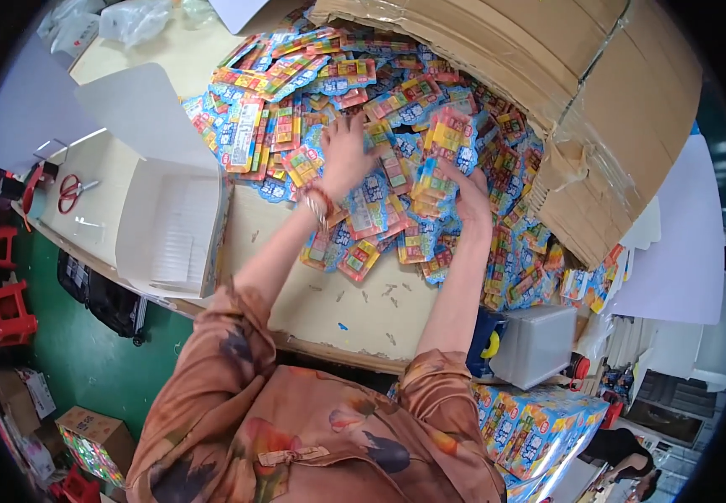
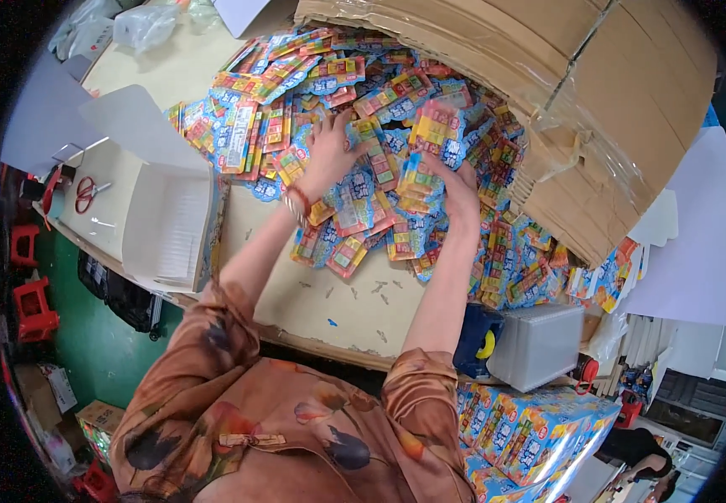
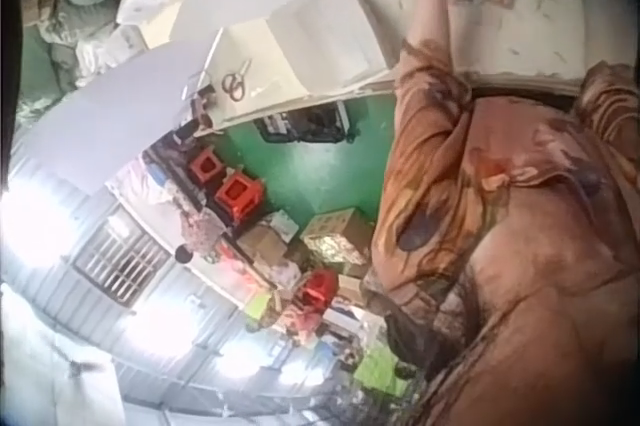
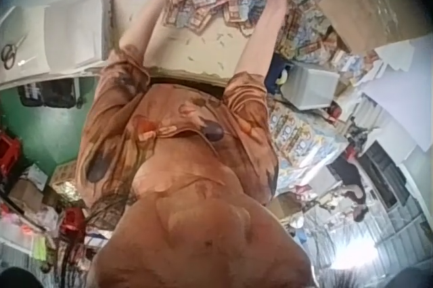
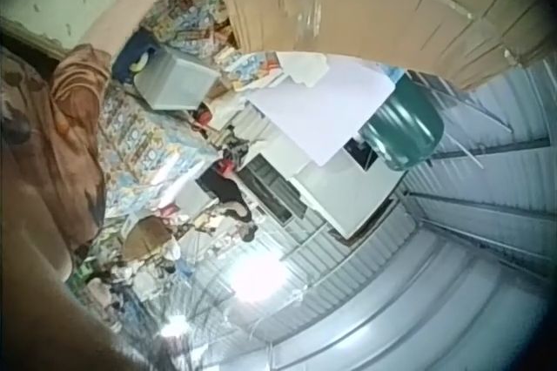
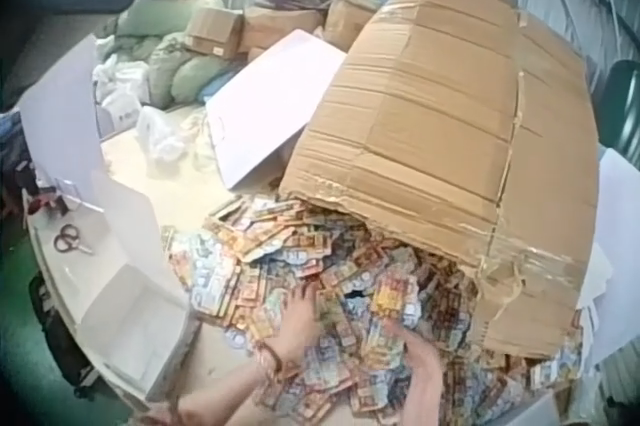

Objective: The recorder is gathering small snack pouches from a large pile and packing them into white display boxes.

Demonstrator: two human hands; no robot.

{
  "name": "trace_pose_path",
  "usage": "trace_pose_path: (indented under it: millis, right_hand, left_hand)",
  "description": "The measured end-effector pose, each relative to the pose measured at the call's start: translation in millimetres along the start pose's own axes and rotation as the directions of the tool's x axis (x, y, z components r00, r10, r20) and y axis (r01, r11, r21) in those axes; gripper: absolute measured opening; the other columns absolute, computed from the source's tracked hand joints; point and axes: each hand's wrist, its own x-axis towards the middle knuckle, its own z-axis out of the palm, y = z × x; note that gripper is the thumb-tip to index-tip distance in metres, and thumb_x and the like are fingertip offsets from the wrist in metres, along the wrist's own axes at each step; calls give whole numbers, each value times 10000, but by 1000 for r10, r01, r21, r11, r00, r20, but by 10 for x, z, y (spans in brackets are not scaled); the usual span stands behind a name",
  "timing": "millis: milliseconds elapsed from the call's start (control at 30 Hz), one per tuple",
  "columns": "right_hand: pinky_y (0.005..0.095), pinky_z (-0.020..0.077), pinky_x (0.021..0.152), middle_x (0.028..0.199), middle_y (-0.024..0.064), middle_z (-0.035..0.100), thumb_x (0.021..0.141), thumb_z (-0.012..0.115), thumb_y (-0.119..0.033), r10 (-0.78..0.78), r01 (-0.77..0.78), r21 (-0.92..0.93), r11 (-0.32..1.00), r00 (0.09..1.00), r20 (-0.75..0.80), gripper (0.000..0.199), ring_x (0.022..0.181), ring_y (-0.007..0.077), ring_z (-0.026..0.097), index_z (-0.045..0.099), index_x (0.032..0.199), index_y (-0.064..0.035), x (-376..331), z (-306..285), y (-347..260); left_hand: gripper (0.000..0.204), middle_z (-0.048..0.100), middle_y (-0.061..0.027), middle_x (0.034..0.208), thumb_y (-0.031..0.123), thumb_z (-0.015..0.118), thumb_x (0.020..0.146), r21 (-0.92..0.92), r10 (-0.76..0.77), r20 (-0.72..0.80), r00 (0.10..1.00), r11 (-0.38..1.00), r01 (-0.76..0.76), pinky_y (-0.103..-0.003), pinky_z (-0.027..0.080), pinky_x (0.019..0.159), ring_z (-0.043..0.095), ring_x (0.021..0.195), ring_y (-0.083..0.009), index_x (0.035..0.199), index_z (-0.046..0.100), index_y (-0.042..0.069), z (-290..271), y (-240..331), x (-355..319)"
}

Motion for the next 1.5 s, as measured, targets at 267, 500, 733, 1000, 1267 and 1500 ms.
trace_pose_path:
  millis: [267,500,733,1000,1267,1500]
  right_hand:
    - [340,457,823,1013,81,672,695,815,-214,57,-44,-375,926,998,25,470,923,154,620,625,1071,-8,188,-368,220]
    - [313,491,785,986,73,689,710,794,-126,-101,75,-230,970,990,-103,421,842,150,646,623,1080,-21,-178,-477,-72]
    - [305,493,736,908,41,684,694,778,-141,-150,113,-551,827,989,-22,404,797,124,628,627,1043,-6,-852,-618,-373]
    - [315,503,727,862,129,673,636,784,-170,-66,178,-840,513,983,169,469,775,209,662,638,1053,-13,-1714,-290,-404]
    - [398,497,732,954,167,658,689,743,-199,24,239,-834,498,957,289,476,877,359,629,600,1121,-59,-2225,-91,123]
    - [419,486,747,909,214,649,651,711,-80,255,119,-896,429,935,246,518,868,380,620,574,1151,-76,-2296,-354,209]
  left_hand:
    - [858,522,-183,1193,578,817,532,192,-73,662,746,979,-75,-508,347,960,435,1198,-356,1154,545,53,64,93,696]
    - [602,640,-151,966,129,787,686,-514,491,268,829,801,-308,-370,480,816,620,938,-316,1224,522,79,-135,457,559]
    - [267,623,-81,938,78,630,722,-615,919,132,372,370,-696,-351,503,751,614,898,-254,988,618,77,-757,1368,-439]
    - [135,554,-11,754,134,546,770,-407,891,414,188,366,-837,-307,419,705,553,794,-187,884,517,68,-637,1135,-1999]
    - [132,553,-25,794,138,561,746,-427,951,269,153,260,-866,-309,441,821,538,854,-183,862,538,78,-813,905,-2212]
    - [193,574,-6,909,177,562,792,-422,947,222,231,307,-853,-312,405,867,527,978,-172,965,521,102,-535,890,-2313]
